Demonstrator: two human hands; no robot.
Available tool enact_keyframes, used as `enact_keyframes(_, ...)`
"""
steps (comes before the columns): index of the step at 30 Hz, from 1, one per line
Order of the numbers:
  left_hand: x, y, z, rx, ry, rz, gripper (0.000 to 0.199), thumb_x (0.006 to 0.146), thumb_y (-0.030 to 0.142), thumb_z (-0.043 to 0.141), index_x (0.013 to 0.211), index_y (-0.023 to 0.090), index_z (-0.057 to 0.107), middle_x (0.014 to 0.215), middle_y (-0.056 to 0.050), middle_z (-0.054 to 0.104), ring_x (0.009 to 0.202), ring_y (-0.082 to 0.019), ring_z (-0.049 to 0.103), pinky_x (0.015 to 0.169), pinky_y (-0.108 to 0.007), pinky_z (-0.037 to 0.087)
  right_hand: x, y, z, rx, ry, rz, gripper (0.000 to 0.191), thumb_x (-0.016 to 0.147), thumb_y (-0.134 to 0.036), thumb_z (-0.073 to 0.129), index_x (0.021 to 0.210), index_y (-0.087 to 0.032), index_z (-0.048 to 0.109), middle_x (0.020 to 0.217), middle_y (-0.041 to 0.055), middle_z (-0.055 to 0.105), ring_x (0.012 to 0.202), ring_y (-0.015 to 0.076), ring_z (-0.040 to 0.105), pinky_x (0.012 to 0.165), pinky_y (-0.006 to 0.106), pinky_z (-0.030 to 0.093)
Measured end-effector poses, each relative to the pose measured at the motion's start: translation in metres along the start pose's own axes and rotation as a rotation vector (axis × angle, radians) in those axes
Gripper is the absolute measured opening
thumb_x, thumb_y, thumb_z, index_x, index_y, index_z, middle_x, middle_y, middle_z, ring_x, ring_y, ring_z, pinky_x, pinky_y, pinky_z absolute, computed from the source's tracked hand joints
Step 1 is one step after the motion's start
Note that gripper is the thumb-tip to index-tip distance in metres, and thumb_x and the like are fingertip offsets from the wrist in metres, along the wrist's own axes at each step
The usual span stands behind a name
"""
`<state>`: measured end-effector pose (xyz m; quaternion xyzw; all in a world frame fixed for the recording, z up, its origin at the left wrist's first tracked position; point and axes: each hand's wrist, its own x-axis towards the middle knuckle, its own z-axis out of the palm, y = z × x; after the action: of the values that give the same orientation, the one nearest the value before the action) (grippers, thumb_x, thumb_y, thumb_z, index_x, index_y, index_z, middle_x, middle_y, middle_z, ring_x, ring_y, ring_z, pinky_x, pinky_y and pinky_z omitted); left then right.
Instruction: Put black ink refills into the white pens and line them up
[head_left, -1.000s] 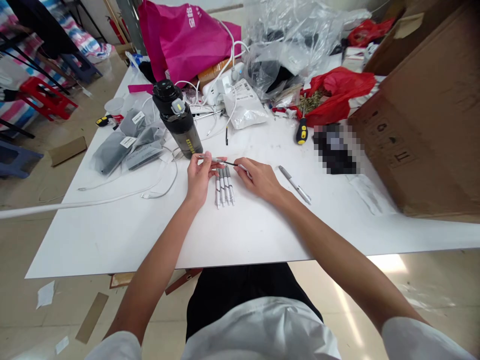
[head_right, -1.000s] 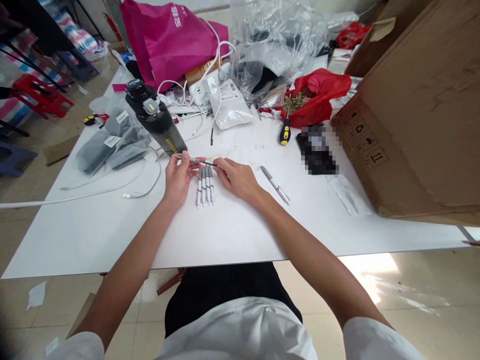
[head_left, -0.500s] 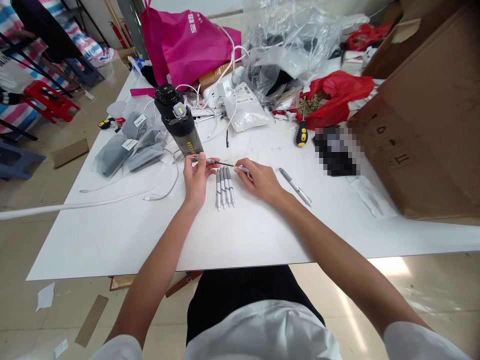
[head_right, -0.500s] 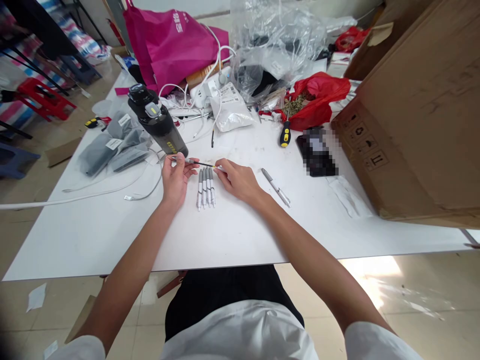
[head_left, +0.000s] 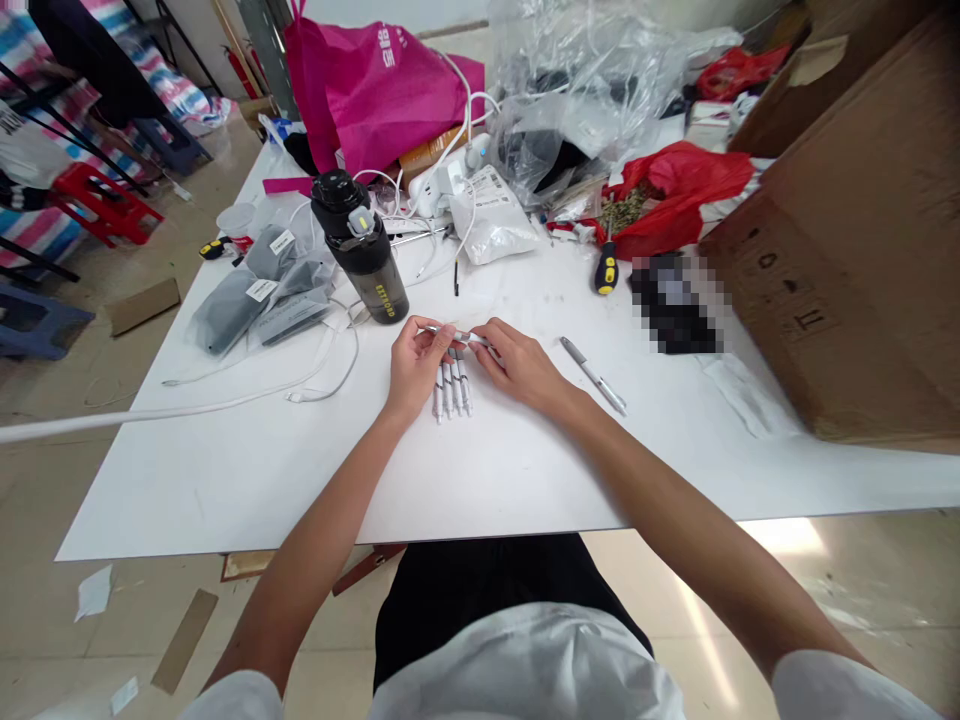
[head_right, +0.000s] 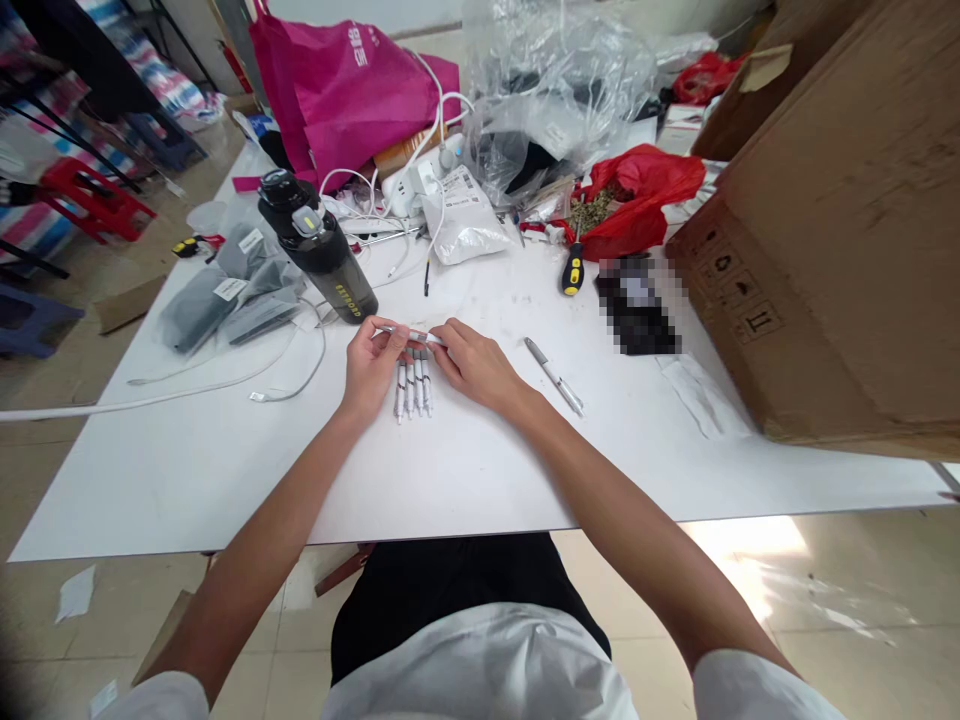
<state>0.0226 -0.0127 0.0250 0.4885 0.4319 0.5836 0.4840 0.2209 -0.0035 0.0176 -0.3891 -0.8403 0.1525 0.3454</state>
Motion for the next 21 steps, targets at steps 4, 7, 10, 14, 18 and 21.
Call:
enact_keyframes(4,0.000,0.000,-0.001,0.017,0.011,0.002,0.046,0.086,0.058,0.089,0.094,0.021,0.063,0.090,-0.005,0.080,0.084,-0.017,0.080,0.067,-0.025,0.058,0.000,0.002,0.000,-0.034,-0.007,-0.012,0.029,0.116,-0.036,0.044,0.126,-0.021,0.067,0.110,0.0106,0.072,0.082,0.0200,0.063,0.067,0.032,0.043)
enact_keyframes(7,0.000,0.001,-0.001,0.008,0.020,0.015,0.044,0.087,0.057,0.090,0.094,0.021,0.064,0.087,-0.003,0.078,0.083,-0.017,0.079,0.067,-0.025,0.058,-0.001,0.003,0.001,-0.068,-0.016,-0.014,0.028,0.116,-0.035,0.047,0.127,-0.021,0.068,0.111,0.0098,0.072,0.080,0.0190,0.062,0.064,0.031,0.041)
enact_keyframes(10,0.001,0.000,-0.002,0.011,0.025,0.019,0.042,0.087,0.056,0.090,0.094,0.021,0.067,0.087,-0.003,0.077,0.083,-0.017,0.078,0.067,-0.025,0.058,-0.001,0.002,0.001,-0.065,-0.001,-0.017,0.028,0.116,-0.034,0.047,0.126,-0.020,0.068,0.111,0.0098,0.073,0.077,0.0181,0.062,0.064,0.031,0.041)
enact_keyframes(14,0.002,0.000,-0.003,0.036,0.021,0.018,0.037,0.086,0.051,0.092,0.096,0.021,0.073,0.086,-0.003,0.077,0.082,-0.016,0.076,0.068,-0.025,0.058,-0.001,0.001,0.001,-0.077,0.019,-0.015,0.029,0.115,-0.036,0.047,0.126,-0.020,0.069,0.113,0.0105,0.074,0.077,0.0178,0.062,0.064,0.031,0.041)
enact_keyframes(18,0.002,0.006,-0.006,0.045,-0.027,0.036,0.029,0.085,0.041,0.093,0.099,0.020,0.079,0.098,-0.006,0.083,0.090,-0.017,0.078,0.082,-0.030,0.061,-0.001,0.001,0.000,-0.106,0.005,-0.002,0.034,0.117,-0.039,0.044,0.129,-0.021,0.070,0.112,0.0100,0.077,0.081,0.0199,0.067,0.063,0.031,0.038)
enact_keyframes(21,0.003,0.011,-0.010,0.028,-0.101,0.062,0.029,0.084,0.035,0.094,0.104,0.020,0.079,0.109,-0.009,0.085,0.103,-0.021,0.080,0.096,-0.035,0.062,-0.001,0.002,0.000,-0.083,0.010,0.034,0.034,0.117,-0.042,0.045,0.134,-0.023,0.067,0.110,0.0089,0.080,0.085,0.0220,0.071,0.064,0.032,0.037)
